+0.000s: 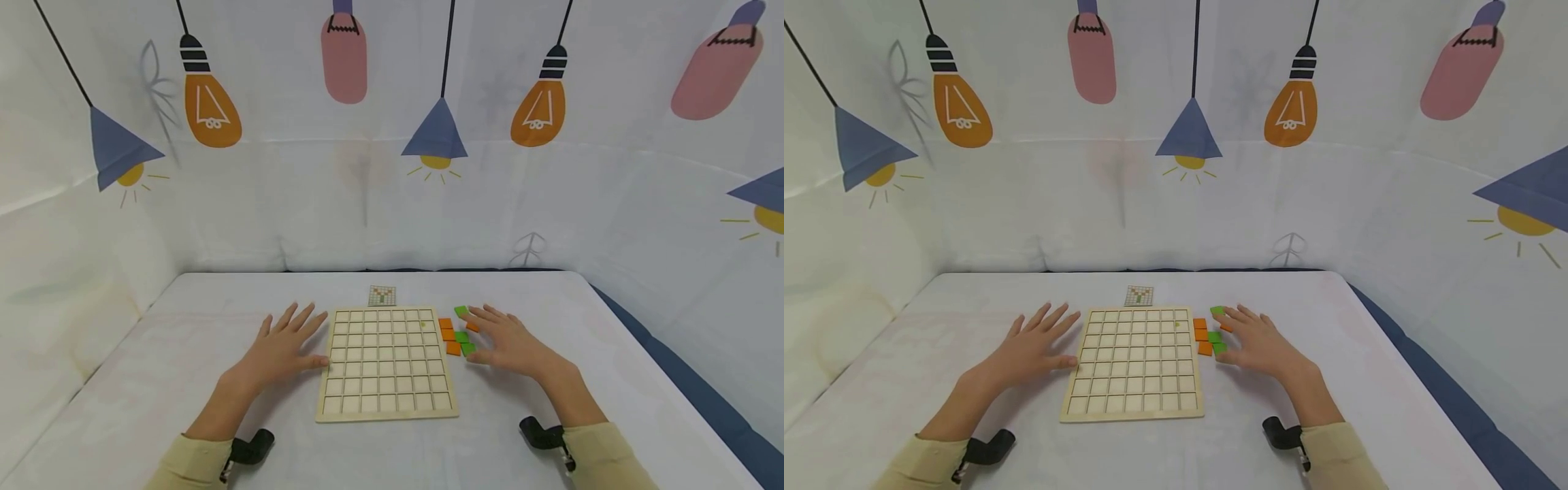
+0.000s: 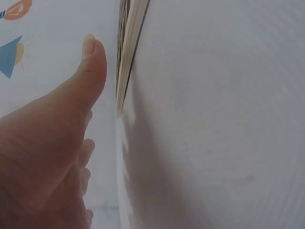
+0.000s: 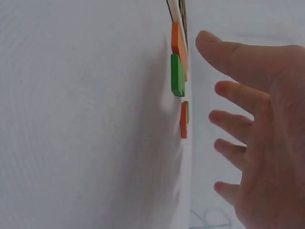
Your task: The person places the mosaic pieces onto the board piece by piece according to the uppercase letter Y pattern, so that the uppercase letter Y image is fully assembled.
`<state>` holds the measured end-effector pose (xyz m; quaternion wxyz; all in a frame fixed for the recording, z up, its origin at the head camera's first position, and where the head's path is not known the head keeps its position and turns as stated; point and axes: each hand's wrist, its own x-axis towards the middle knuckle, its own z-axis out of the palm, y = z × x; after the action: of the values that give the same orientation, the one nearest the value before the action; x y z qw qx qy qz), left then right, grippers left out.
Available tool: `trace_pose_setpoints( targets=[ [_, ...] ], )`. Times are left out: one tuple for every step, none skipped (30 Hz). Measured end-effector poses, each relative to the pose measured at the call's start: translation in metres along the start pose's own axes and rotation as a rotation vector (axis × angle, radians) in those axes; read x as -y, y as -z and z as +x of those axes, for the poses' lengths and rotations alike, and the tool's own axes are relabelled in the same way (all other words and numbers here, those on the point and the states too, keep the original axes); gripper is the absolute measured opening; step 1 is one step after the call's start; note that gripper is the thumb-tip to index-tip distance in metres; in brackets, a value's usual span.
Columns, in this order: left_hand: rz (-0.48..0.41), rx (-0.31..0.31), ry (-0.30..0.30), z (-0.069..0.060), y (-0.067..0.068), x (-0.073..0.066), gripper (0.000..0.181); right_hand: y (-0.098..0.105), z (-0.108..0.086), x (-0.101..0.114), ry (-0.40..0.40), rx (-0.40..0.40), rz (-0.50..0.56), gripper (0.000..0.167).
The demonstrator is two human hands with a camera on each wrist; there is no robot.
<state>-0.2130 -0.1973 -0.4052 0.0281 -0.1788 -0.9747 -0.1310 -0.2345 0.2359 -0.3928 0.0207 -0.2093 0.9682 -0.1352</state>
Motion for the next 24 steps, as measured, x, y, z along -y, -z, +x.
trace_pose_setpoints(
  targets=[
    [0.0, 0.001, -0.006, -0.0003, -0.0006, 0.0003, 0.088, 0.0002, 0.0, 0.0003, -0.003, 0.005, -0.001, 0.076],
    [-0.001, 0.001, -0.011, -0.0006, -0.001, 0.0003, 0.088, 0.0004, -0.0001, 0.0008, -0.003, 0.008, -0.004, 0.075],
    [0.001, 0.001, -0.016, -0.0008, -0.0016, 0.0005, 0.088, 0.0004, -0.0001, 0.0012, -0.002, 0.011, -0.007, 0.074],
    [0.001, 0.005, -0.018, -0.001, -0.002, 0.0006, 0.089, 0.0003, 0.0002, 0.0016, -0.001, 0.013, -0.009, 0.073],
    [-0.003, 0.009, -0.021, -0.0011, -0.0024, 0.0004, 0.089, 0.0004, 0.0002, 0.0019, -0.002, 0.015, -0.008, 0.072],
    [-0.007, 0.015, -0.023, -0.001, -0.0027, 0.0004, 0.09, 0.0003, 0.0003, 0.0023, -0.004, 0.017, -0.009, 0.071],
    [-0.008, 0.019, -0.03, -0.001, -0.0027, 0.0, 0.091, 0.0002, 0.0005, 0.0027, -0.004, 0.018, -0.008, 0.071],
    [-0.011, 0.027, -0.031, -0.0011, -0.0026, -0.0003, 0.092, 0.0001, 0.0006, 0.003, -0.007, 0.022, -0.008, 0.07],
    [-0.013, 0.035, -0.035, -0.0012, -0.0023, -0.0006, 0.093, 0.0001, 0.0006, 0.0034, -0.01, 0.026, -0.009, 0.07],
    [-0.021, 0.044, -0.036, -0.0014, -0.0017, -0.0012, 0.094, 0.0, 0.0007, 0.0035, -0.012, 0.03, -0.01, 0.069],
    [-0.024, 0.05, -0.04, -0.0014, -0.0013, -0.0012, 0.095, 0.0, 0.0005, 0.0037, -0.015, 0.035, -0.011, 0.069],
    [-0.025, 0.055, -0.042, -0.0015, -0.0008, -0.0014, 0.096, -0.0001, 0.0006, 0.0041, -0.017, 0.037, -0.012, 0.068],
    [-0.029, 0.061, -0.045, -0.0015, -0.0003, -0.0014, 0.097, -0.0001, 0.0007, 0.0044, -0.017, 0.039, -0.013, 0.067],
    [-0.034, 0.068, -0.045, -0.0015, 0.0001, -0.0013, 0.097, -0.0001, 0.0006, 0.0046, -0.02, 0.041, -0.014, 0.066],
    [-0.038, 0.071, -0.05, -0.0013, 0.0004, -0.0013, 0.098, -0.0002, 0.0008, 0.005, -0.018, 0.041, -0.015, 0.064],
    [-0.046, 0.078, -0.049, -0.0011, 0.0004, -0.0012, 0.098, -0.0003, 0.001, 0.0052, -0.015, 0.04, -0.015, 0.062],
    [-0.05, 0.083, -0.05, -0.001, 0.0001, -0.0009, 0.098, -0.0004, 0.0012, 0.0055, -0.013, 0.038, -0.014, 0.06],
    [-0.054, 0.09, -0.05, -0.0008, -0.0002, -0.0007, 0.098, -0.0007, 0.0014, 0.0058, -0.012, 0.036, -0.013, 0.058],
    [-0.056, 0.095, -0.05, -0.0007, -0.0003, -0.0008, 0.098, -0.0009, 0.0015, 0.0061, -0.012, 0.034, -0.013, 0.056],
    [-0.054, 0.098, -0.051, -0.0006, -0.0003, -0.0011, 0.097, -0.0012, 0.0015, 0.0064, -0.013, 0.033, -0.013, 0.054],
    [-0.051, 0.101, -0.051, -0.0006, -0.0004, -0.0011, 0.097, -0.0014, 0.0016, 0.0067, -0.014, 0.03, -0.013, 0.052],
    [-0.049, 0.107, -0.049, -0.0006, -0.0004, -0.0011, 0.097, -0.0015, 0.0015, 0.007, -0.016, 0.029, -0.013, 0.051],
    [-0.044, 0.109, -0.049, -0.0005, -0.0003, -0.0013, 0.097, -0.0012, 0.0013, 0.0073, -0.017, 0.027, -0.012, 0.049],
    [-0.041, 0.112, -0.048, -0.0004, -0.0001, -0.0016, 0.097, -0.0009, 0.0011, 0.0077, -0.014, 0.025, -0.014, 0.048]
  ],
)
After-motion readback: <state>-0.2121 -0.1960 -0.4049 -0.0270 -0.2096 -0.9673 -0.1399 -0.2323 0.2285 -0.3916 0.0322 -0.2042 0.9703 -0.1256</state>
